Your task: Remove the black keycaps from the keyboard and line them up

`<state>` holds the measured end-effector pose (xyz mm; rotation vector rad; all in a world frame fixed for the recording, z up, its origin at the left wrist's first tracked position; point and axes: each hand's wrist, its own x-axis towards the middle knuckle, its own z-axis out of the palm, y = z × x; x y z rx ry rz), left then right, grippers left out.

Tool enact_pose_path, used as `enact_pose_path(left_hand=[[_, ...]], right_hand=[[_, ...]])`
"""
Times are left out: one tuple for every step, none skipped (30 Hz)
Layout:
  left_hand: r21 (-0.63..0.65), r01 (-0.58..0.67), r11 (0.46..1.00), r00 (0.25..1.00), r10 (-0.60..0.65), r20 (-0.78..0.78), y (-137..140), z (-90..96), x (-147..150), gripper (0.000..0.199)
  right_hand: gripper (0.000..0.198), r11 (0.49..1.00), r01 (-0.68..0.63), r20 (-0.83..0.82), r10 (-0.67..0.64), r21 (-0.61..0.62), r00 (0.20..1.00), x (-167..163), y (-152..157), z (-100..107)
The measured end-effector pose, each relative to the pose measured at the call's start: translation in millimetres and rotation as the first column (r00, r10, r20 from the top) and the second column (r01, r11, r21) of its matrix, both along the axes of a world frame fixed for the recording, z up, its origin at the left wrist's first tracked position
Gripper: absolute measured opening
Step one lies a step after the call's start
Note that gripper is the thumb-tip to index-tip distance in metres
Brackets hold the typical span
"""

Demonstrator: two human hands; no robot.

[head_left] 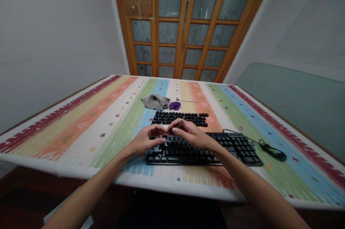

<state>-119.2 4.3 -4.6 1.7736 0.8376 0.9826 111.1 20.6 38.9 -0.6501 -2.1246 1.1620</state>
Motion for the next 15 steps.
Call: enact_pose_path(left_hand=[[0.009, 0.0, 1.0, 1.0, 0.0, -0.004, 0.6, 2.0, -0.1, 0.035], [0.031, -0.008, 0.999, 1.0, 0.008, -0.022, 0.9, 4.4, -0.3, 0.033], [0.066, -0.018, 0.998, 0.998, 0.022, -0.056, 1.2, 7.0, -0.6, 0.031], [0.112, -0.029, 0.993, 0.994, 0.041, -0.103, 1.4, 9.6, -0.9, 0.028], [0.169, -0.038, 0.985, 0.986, 0.065, -0.153, 1.6, 12.0, -1.2, 0.025], [0.231, -0.04, 0.972, 0.976, 0.088, -0.201, 1.9, 14.2, -1.4, 0.023], [0.295, -0.034, 0.955, 0.964, 0.109, -0.242, 2.3, 16.1, -1.5, 0.02], [0.358, -0.022, 0.933, 0.954, 0.126, -0.27, 2.8, 17.7, -1.4, 0.019], [0.415, -0.003, 0.91, 0.947, 0.136, -0.29, 3.5, 19.1, -1.2, 0.018], [0.465, 0.019, 0.885, 0.943, 0.139, -0.303, 4.2, 20.4, -0.9, 0.018], [0.504, 0.044, 0.862, 0.94, 0.135, -0.314, 5.1, 21.6, -0.5, 0.017], [0.533, 0.068, 0.843, 0.937, 0.129, -0.325, 6.0, 22.9, -0.1, 0.017], [0.554, 0.089, 0.828, 0.934, 0.123, -0.335, 6.9, 24.1, 0.3, 0.016], [0.568, 0.107, 0.816, 0.931, 0.119, -0.346, 8.0, 25.2, 0.7, 0.015], [0.577, 0.122, 0.808, 0.926, 0.117, -0.36, 9.0, 26.3, 1.0, 0.014]], right_hand=[[0.023, 1.0, 0.012, 0.009, -0.012, 0.017, 1.0, 1.3, 0.4, -0.4], [0.022, 0.999, 0.024, 0.014, -0.024, 0.034, 1.0, 2.4, 0.8, -0.7], [0.022, 0.998, 0.036, 0.018, -0.037, 0.054, 0.999, 3.3, 1.1, -1.0], [0.021, 0.996, 0.049, 0.021, -0.05, 0.077, 0.999, 4.0, 1.3, -1.2], [0.02, 0.993, 0.063, 0.026, -0.066, 0.102, 0.998, 4.5, 1.4, -1.2], [0.02, 0.989, 0.075, 0.033, -0.079, 0.127, 0.996, 4.9, 1.3, -1.1], [0.019, 0.985, 0.084, 0.039, -0.091, 0.149, 0.995, 5.2, 1.2, -0.9], [0.019, 0.982, 0.088, 0.046, -0.097, 0.166, 0.994, 5.4, 1.0, -0.7], [0.019, 0.98, 0.09, 0.051, -0.1, 0.178, 0.994, 5.6, 0.7, -0.4], [0.019, 0.978, 0.092, 0.051, -0.103, 0.189, 0.993, 5.8, 0.4, -0.1], [0.018, 0.975, 0.095, 0.049, -0.107, 0.2, 0.993, 6.0, 0.1, 0.1], [0.018, 0.972, 0.097, 0.047, -0.109, 0.213, 0.993, 6.1, -0.2, 0.2], [0.018, 0.969, 0.097, 0.048, -0.11, 0.225, 0.993, 6.1, -0.5, 0.2], [0.017, 0.967, 0.096, 0.051, -0.111, 0.237, 0.993, 5.9, -0.9, 0.0], [0.016, 0.965, 0.095, 0.054, -0.112, 0.246, 0.992, 5.5, -1.3, -0.2]])
